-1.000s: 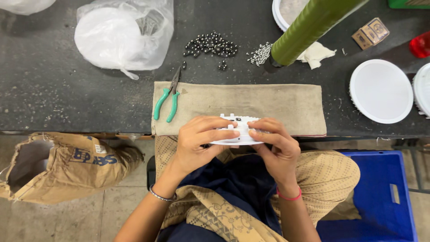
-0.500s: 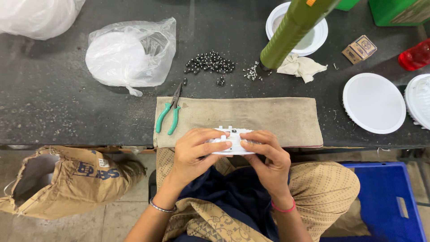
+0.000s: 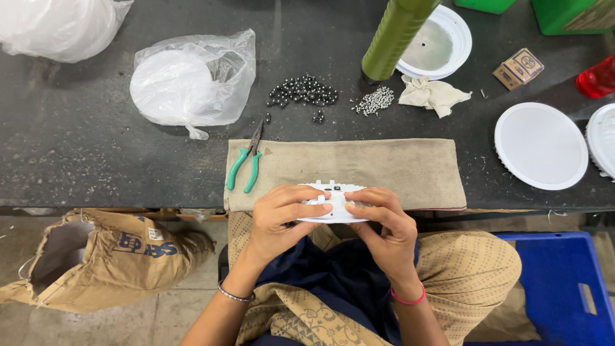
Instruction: The person assembles white circular light fixture components by inserting small metal parts into pre-drilled holes and securing them with a green handheld tool. The person also uses pliers to adjust parts and places finished units aside on the table.
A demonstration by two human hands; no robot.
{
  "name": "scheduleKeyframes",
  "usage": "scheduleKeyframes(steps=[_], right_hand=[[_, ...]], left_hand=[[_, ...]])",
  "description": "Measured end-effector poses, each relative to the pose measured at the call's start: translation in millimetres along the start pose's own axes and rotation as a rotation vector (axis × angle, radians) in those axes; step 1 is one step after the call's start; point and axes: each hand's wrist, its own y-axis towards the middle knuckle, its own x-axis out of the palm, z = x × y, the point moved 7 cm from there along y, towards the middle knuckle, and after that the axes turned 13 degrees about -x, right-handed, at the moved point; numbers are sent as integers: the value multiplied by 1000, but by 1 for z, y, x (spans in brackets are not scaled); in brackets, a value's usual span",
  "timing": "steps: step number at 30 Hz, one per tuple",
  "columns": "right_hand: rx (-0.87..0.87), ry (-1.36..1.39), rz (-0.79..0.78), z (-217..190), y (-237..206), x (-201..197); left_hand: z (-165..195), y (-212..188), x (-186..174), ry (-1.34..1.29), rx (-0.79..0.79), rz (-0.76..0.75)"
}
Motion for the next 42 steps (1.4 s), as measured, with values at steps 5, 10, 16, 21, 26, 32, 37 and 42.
scheduleKeyframes(steps=[5, 10, 16, 21, 26, 32, 37, 42], right_hand=[[-7, 10, -2, 0, 0, 1], [-10, 19, -2, -1, 1, 0], [-1, -20, 1, -1, 2, 0], [-1, -195, 15, 12, -10, -5], [265, -225, 145, 69, -44, 10], [372, -9, 312, 110, -75, 42], [393, 43, 325, 120, -74, 49], [412, -126, 345, 127, -76, 46]], left_hand=[[0, -1, -1, -10, -12, 5], [0, -2, -1, -7, -10, 3], [-3, -2, 0, 2, -24, 0], [-5, -1, 0, -14, -28, 27], [-5, 0, 0, -38, -64, 55], [-6, 6, -1, -32, -118, 126], [-13, 7, -4, -82, -189, 156], [-11, 9, -1, -40, -162, 114]])
